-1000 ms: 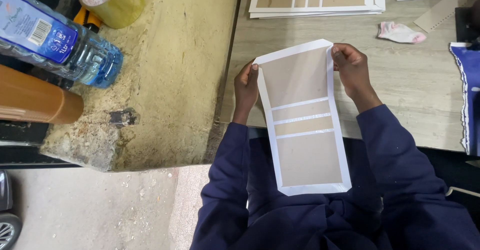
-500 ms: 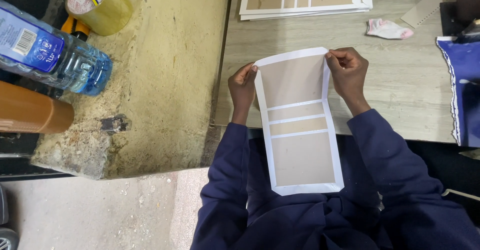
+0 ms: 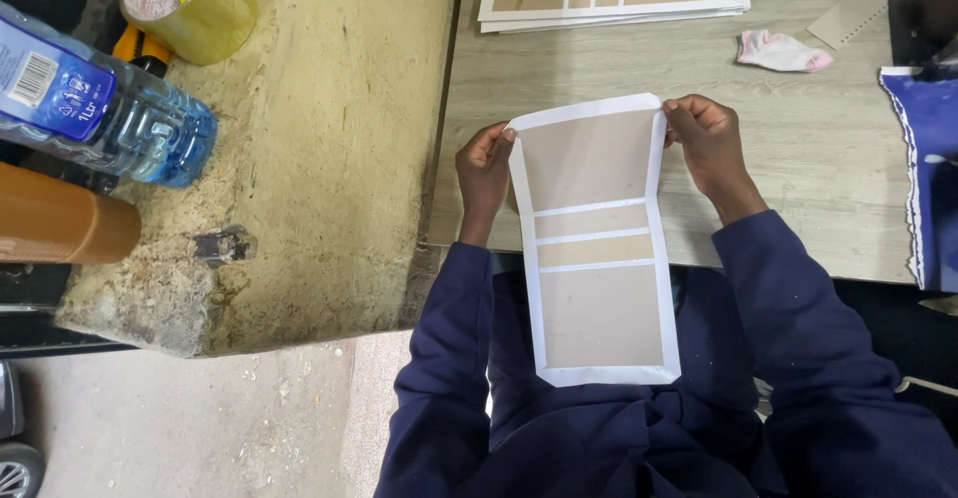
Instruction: Assembling paper folders by applying adhesive to pre-cut templates and folding the edges.
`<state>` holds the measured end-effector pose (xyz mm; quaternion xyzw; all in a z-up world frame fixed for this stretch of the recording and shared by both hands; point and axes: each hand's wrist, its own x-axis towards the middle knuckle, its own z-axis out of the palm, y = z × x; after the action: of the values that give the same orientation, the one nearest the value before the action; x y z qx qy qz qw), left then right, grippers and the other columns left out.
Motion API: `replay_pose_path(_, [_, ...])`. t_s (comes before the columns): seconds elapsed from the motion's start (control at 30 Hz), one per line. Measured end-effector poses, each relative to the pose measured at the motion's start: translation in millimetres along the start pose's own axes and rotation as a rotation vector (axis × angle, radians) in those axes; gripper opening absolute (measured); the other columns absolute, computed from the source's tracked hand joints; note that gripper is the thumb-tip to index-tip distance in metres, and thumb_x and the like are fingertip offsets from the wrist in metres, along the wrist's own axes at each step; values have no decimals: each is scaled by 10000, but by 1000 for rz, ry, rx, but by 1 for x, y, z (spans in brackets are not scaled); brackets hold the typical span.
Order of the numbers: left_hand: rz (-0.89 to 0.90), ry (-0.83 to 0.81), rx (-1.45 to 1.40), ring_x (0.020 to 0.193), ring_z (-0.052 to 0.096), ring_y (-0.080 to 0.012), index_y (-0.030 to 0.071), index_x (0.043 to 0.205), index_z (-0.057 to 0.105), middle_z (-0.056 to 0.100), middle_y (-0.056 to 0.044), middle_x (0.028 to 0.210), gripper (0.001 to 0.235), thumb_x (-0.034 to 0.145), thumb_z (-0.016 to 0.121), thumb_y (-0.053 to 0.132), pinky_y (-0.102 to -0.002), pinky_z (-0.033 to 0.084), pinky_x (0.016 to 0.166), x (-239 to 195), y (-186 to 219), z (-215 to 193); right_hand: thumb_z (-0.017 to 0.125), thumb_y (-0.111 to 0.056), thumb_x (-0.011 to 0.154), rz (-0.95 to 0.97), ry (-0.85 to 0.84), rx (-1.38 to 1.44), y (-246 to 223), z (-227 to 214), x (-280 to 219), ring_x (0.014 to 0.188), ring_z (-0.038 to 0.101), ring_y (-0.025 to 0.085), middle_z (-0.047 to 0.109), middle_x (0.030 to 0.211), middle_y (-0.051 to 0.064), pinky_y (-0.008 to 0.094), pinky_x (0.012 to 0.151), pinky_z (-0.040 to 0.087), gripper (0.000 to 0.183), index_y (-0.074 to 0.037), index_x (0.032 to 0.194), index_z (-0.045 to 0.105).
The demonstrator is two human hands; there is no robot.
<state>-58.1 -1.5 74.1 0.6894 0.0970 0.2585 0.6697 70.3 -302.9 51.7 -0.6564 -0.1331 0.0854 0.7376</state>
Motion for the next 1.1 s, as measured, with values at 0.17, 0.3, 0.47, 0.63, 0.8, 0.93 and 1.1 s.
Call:
replay_pose_path(0.17, [17,-41,-82,1101,732,-199,11,1266,775,815,-189,1109,241,1085,736,167,-424,586,1018,3,-14,-5,707,-175,1220,-195,42,-51,19,0,3,746,601,102,591,683,77,257,748,533,317,-5,953,682])
replay_pose_path(0.3, [23,-71,-134,1106,750,-215,24,1261,792,819,-184,1118,272,1104,725,236,-447,605,1014,-7,-8,-10,735,-166,1214,-216,86,-19,28,1,7,710,639,96,528,640,10,234,730,556,338,-31,912,669])
replay_pose_path(0.47, [138,111,134,1121,759,-265,12,1289,781,814,-211,1151,251,1099,710,160,-442,625,985,-25,10,2,723,-166,1220,-235,90,-24,28,7,8,703,631,96,513,623,13,230,745,541,337,-13,925,671])
replay_pose_path(0.63, [56,1,-12,1241,700,-259,36,1366,749,780,-209,1275,307,1135,653,213,-493,569,1098,-24,5,-6,720,-173,1211,-211,120,-29,23,8,3,705,636,94,521,629,-1,230,752,537,325,-41,918,666])
replay_pose_path(0.8, [-146,-84,-189,1249,689,-273,71,1372,760,776,-174,1288,355,1128,668,312,-505,541,1094,-16,-13,-19,712,-149,1206,-189,113,-24,6,18,-5,704,638,97,467,638,-31,233,746,527,320,-51,906,662])
replay_pose_path(0.93, [-170,-105,-149,1263,671,-286,80,1414,735,762,-179,1311,409,1131,663,366,-518,528,1091,-18,-9,-20,710,-197,1214,-186,90,-23,2,20,-5,693,601,83,501,633,-11,231,752,507,318,-55,932,678])
replay_pose_path(1.1, [-116,-132,-131,1195,728,-316,59,1343,778,789,-213,1236,391,1096,748,360,-511,579,1042,-6,-18,-24,689,-172,1226,-187,74,-36,1,21,-6,703,580,83,499,643,-1,236,763,502,300,-42,956,672])
